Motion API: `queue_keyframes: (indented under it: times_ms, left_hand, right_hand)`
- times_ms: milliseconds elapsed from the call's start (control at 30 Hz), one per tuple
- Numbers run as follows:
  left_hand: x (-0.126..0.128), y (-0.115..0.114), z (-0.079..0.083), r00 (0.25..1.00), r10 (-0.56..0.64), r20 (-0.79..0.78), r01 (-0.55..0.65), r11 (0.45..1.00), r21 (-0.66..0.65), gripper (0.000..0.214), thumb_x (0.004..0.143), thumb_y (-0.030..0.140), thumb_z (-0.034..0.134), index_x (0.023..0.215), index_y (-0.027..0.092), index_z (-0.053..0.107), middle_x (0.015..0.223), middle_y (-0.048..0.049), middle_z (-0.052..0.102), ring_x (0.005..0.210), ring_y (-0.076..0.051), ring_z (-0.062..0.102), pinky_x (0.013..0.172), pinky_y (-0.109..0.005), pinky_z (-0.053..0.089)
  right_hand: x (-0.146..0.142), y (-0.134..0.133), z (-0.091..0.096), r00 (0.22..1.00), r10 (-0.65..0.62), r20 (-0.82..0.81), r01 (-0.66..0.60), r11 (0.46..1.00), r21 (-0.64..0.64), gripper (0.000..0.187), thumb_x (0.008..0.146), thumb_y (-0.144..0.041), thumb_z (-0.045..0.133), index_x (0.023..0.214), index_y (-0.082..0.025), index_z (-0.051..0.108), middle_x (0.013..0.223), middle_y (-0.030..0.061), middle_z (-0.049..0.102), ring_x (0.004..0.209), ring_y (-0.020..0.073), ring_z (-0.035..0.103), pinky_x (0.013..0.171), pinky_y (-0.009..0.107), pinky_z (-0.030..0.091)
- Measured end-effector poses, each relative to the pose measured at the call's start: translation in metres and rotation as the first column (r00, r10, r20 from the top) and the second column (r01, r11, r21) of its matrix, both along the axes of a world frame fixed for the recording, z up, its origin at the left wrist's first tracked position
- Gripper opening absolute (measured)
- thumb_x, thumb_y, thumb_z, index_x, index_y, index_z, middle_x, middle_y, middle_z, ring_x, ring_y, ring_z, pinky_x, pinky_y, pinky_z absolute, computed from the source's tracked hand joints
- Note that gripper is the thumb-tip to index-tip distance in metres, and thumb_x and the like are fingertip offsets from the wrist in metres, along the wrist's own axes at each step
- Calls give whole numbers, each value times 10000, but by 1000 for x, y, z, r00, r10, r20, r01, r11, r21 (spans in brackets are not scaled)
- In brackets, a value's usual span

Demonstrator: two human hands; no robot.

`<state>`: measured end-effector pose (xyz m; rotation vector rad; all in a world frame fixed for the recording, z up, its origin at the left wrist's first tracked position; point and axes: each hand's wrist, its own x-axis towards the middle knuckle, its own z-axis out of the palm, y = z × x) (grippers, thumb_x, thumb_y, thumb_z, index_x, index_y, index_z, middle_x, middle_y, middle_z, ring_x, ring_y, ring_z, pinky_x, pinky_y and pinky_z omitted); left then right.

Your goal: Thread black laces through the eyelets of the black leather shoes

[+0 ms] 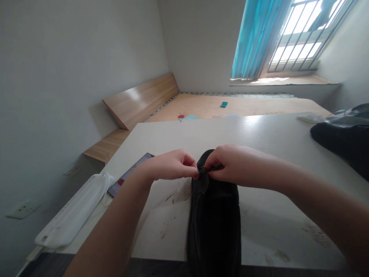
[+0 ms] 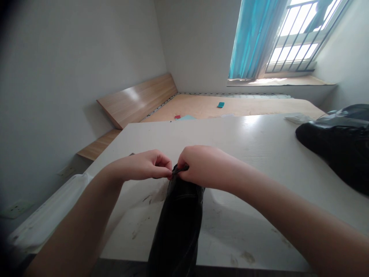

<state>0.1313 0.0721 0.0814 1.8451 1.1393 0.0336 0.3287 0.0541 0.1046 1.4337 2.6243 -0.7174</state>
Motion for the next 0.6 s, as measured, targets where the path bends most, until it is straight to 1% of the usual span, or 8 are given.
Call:
queue_keyframes:
  times_ms: [67,200,300,367,433,500,567,600]
  left_hand:
    - [1,-1,1,1000,-10,15,10,1000,16,261,762,404,572,714,156,638,567,48,381,529,-91,297,479,-234,221]
    - [1,-1,2,998,-31,47,31,999,-5,244,784,386,557,719,158,618,606,40,409,550,-92,323,498,-230,252]
    - [0,1,1,999,-39,36,39,999,-20,230,788,364,541,729,160,630,624,31,437,568,-97,362,519,-228,286]
    - [-3,1,1,998,-67,-12,66,997,-43,255,786,388,544,758,165,663,623,26,456,575,-103,389,524,-225,304]
    - [-6,1,1,991,-102,-92,97,994,-57,285,776,423,559,759,167,682,607,21,477,573,-110,416,516,-225,315]
    - [-8,1,1,978,-134,-160,130,991,-34,293,773,421,555,723,163,683,592,11,515,574,-120,452,518,-229,329]
    - [-8,0,1,974,-143,-176,152,988,34,266,777,372,536,729,164,695,619,0,579,600,-132,498,546,-235,354]
    - [-8,0,1,978,-136,-155,151,985,89,242,775,336,530,761,169,705,659,-3,615,629,-138,523,574,-238,371]
  right_hand:
    - [-2,0,-1,1000,-16,-8,16,1000,1,203,760,-328,499,675,-230,655,547,-15,527,488,115,381,452,270,260]
    - [-4,1,-4,998,-46,-47,46,999,-2,140,734,-278,509,684,-226,629,562,-28,522,496,106,374,458,264,258]
    - [0,8,-7,992,-3,-123,-5,998,-69,135,756,-293,519,667,-203,567,568,-33,481,502,97,357,453,255,255]
    - [4,14,-6,979,8,-202,-33,992,-123,157,779,-307,520,670,-196,537,585,-38,455,515,92,361,456,243,267]
    - [8,19,-3,956,-16,-291,-28,989,-146,155,792,-289,518,671,-193,514,586,-45,414,517,85,345,457,230,266]
    - [12,22,3,918,-53,-392,-6,989,-149,141,792,-245,523,666,-190,491,586,-47,381,519,81,317,451,224,242]
    - [14,22,8,857,-85,-509,-1,986,-167,149,785,-187,528,653,-186,458,618,-33,417,544,83,341,455,222,230]
    - [14,20,10,815,-97,-572,-13,983,-185,166,784,-157,523,644,-184,437,643,-21,447,564,85,365,462,220,234]
